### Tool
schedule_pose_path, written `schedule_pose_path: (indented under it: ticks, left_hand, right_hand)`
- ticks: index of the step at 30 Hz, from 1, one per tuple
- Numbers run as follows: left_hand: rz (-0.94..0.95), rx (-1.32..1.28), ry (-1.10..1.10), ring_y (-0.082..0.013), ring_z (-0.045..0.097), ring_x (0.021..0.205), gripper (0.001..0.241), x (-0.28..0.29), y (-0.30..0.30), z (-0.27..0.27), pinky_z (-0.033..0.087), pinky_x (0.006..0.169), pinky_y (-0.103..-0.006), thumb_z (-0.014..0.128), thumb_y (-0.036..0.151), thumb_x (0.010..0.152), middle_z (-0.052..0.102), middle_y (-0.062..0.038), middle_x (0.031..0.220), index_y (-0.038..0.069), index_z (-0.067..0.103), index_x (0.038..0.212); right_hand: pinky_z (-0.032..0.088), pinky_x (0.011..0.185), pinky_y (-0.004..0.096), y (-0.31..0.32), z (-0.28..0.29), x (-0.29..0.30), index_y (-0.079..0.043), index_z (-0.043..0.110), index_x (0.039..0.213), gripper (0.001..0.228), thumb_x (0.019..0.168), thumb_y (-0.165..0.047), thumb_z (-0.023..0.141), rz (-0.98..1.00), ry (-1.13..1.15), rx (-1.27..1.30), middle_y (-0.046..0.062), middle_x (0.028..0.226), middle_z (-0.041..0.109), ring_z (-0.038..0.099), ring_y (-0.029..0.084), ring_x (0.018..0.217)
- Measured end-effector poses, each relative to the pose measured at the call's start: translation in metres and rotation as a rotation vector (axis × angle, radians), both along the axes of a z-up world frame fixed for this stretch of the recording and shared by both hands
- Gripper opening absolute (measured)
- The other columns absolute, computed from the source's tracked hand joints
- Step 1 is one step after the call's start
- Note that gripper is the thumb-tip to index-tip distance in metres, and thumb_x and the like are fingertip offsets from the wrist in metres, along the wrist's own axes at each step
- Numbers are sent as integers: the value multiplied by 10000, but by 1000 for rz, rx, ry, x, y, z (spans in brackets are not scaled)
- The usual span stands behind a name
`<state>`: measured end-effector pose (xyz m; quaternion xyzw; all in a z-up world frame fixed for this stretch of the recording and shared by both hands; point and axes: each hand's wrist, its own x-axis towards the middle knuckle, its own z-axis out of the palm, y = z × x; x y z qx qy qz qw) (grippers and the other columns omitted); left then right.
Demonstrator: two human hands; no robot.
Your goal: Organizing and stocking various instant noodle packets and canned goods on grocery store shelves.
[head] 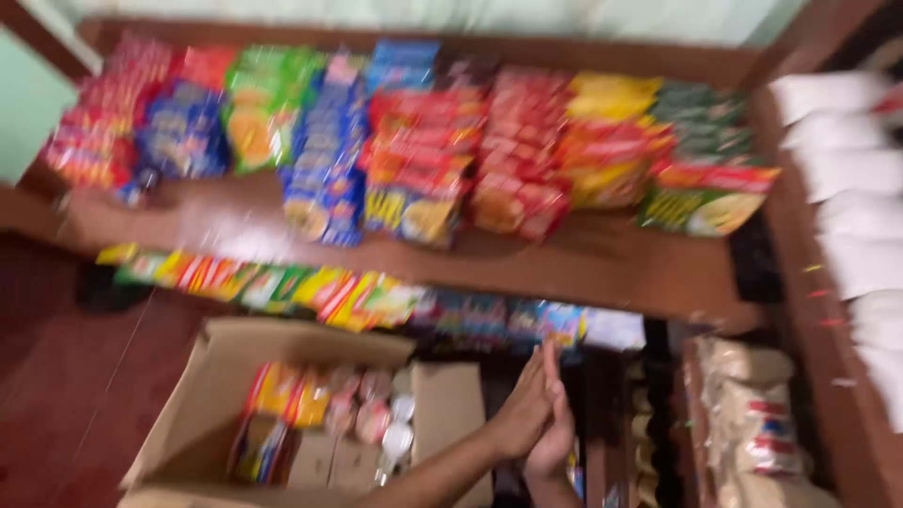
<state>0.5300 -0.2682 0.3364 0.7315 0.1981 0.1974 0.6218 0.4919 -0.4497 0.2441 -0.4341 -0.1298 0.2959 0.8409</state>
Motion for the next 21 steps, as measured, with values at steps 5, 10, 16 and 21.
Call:
schedule_pose_path:
  ticks: [5, 10, 16, 21]
  left_hand:
    - [-119, -85, -44, -381, -70, 1622, 846, -89, 14, 23, -12, 1301, -470, 245, 545, 1086, -4, -244, 1751, -25, -24, 1651]
    - [-492, -1036, -117, -337, 673, 1058, 766, -218, 76, 29, 583, 864, -426, 535, 501, 1077, 574, -286, 1352, 84, 307, 1677]
    - [358, -135, 338, -166, 737, 965, 189, -356, 161, -110, 560, 858, -337, 619, 120, 885, 763, -100, 971, 25, 730, 1006]
    - [548, -223, 708, -287, 720, 966, 333, -453, 235, -157, 556, 874, -392, 676, 346, 930, 765, -180, 981, 24, 735, 990]
  right_hand:
    - [383, 1120, 464, 107, -3, 65, -28, 358, 1560, 682, 1012, -430, 414, 76, 12, -82, 169, 1569, 443, 512, 318, 1315]
    - [509, 922, 482, 156, 1, 45, -42, 417, 1506, 627, 1038, -457, 366, 162, 133, -273, 200, 1368, 588, 652, 324, 981]
    - [566, 840, 404, 188, 4, -14, 3, 510, 1366, 481, 1040, -334, 402, 557, -10, -379, 203, 1146, 700, 694, 252, 894]
    - [552, 751, 326, 243, -33, -112, -13, 611, 1250, 382, 1015, -278, 467, 866, 38, -671, 141, 1027, 724, 677, 177, 808]
